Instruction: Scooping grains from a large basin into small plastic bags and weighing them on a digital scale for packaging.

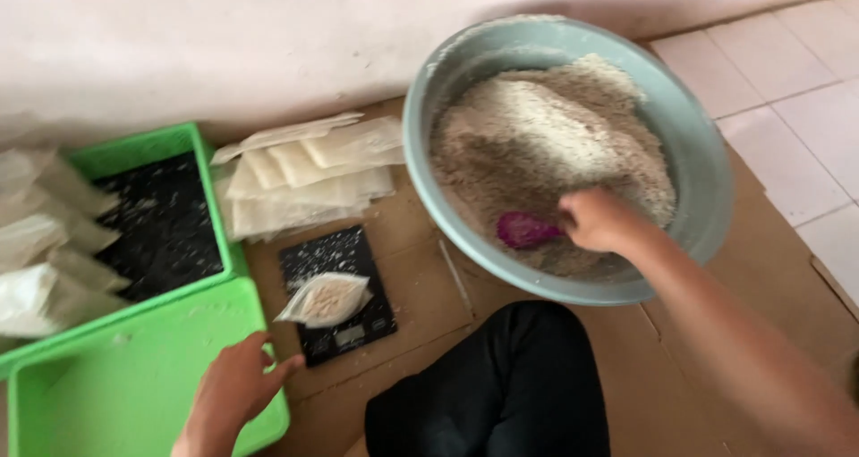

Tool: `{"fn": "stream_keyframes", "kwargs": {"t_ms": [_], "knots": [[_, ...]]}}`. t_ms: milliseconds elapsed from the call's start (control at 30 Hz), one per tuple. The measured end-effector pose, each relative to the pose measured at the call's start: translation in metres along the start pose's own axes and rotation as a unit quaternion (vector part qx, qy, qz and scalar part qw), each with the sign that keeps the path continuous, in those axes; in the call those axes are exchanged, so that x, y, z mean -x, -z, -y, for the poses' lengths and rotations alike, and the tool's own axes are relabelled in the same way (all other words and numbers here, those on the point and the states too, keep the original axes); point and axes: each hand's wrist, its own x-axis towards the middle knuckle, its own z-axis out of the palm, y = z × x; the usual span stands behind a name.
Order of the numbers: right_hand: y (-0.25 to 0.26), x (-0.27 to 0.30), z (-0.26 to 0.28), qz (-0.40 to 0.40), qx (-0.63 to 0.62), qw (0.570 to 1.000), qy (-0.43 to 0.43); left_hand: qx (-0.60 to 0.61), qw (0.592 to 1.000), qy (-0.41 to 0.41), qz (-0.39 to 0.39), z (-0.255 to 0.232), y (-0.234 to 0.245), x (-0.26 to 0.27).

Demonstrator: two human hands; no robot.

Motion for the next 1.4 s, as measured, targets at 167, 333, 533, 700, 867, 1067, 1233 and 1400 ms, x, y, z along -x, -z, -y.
{"fn": "stream_keyframes", "kwargs": {"t_ms": [167,333,533,700,867,1067,1233,1400], "knots": [[-0.041,-0.052,-0.041,0.207,0.218,0.954,-0.012,-0.028,0.999,0.026,0.018,0.007,-0.007,-0.015],[-0.071,-0.074,-0.053,0.280,0.166,0.946,0.000,-0.088,0.994,0.053,0.034,0.021,-0.022,-0.040],[-0.083,-0.090,-0.067,0.163,0.232,0.959,0.015,-0.121,0.989,0.077,0.041,0.032,-0.035,-0.058],[-0.096,-0.100,-0.068,0.255,0.262,0.930,0.023,-0.115,0.988,0.092,0.052,0.028,-0.032,-0.057],[-0.058,-0.069,-0.032,0.249,0.140,0.957,-0.059,-0.115,0.990,0.084,0.008,0.044,-0.043,-0.070],[-0.036,-0.054,-0.019,0.062,0.060,0.996,-0.003,-0.113,0.989,0.079,0.050,0.022,-0.023,-0.047],[-0.048,-0.061,-0.026,-0.023,0.115,0.982,0.146,-0.111,0.991,0.063,0.051,0.021,-0.024,-0.044],[-0.033,-0.045,-0.009,0.080,0.052,0.989,0.116,-0.106,0.992,0.062,0.043,0.022,-0.025,-0.045]]}}
